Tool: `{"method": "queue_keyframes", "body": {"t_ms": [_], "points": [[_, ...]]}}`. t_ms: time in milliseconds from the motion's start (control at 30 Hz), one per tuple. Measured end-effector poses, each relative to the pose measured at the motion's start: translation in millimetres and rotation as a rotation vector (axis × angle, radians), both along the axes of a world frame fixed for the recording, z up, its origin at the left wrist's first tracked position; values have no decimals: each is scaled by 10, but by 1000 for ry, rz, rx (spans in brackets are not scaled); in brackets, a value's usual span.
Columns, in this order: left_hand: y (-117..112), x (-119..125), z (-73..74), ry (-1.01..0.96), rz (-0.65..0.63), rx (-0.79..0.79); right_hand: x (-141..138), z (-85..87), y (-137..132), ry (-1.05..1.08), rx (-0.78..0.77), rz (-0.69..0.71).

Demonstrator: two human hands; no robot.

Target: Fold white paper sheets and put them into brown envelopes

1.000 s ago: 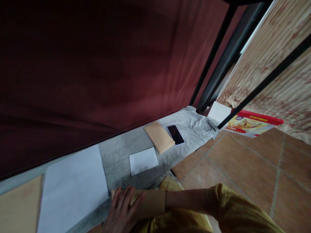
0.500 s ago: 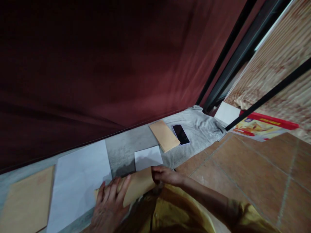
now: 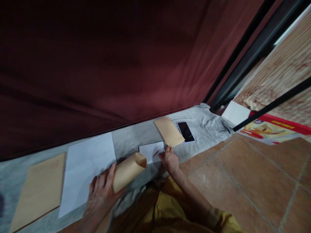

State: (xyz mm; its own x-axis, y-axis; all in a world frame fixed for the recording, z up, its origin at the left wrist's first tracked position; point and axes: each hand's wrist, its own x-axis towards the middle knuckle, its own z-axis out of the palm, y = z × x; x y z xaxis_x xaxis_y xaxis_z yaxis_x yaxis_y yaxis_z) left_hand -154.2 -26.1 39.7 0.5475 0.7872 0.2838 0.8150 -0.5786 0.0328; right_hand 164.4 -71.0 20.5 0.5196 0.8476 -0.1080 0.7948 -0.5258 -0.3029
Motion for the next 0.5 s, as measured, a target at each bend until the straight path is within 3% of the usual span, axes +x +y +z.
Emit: {"method": "queue_keyframes", "body": {"t_ms": [300,500], "points": [[16,-96,-37,34,5,-19,43,-46,41,105,53,-33],[80,-91,-72,72,16,-57,123,-161,20,335,298,-3]]}}
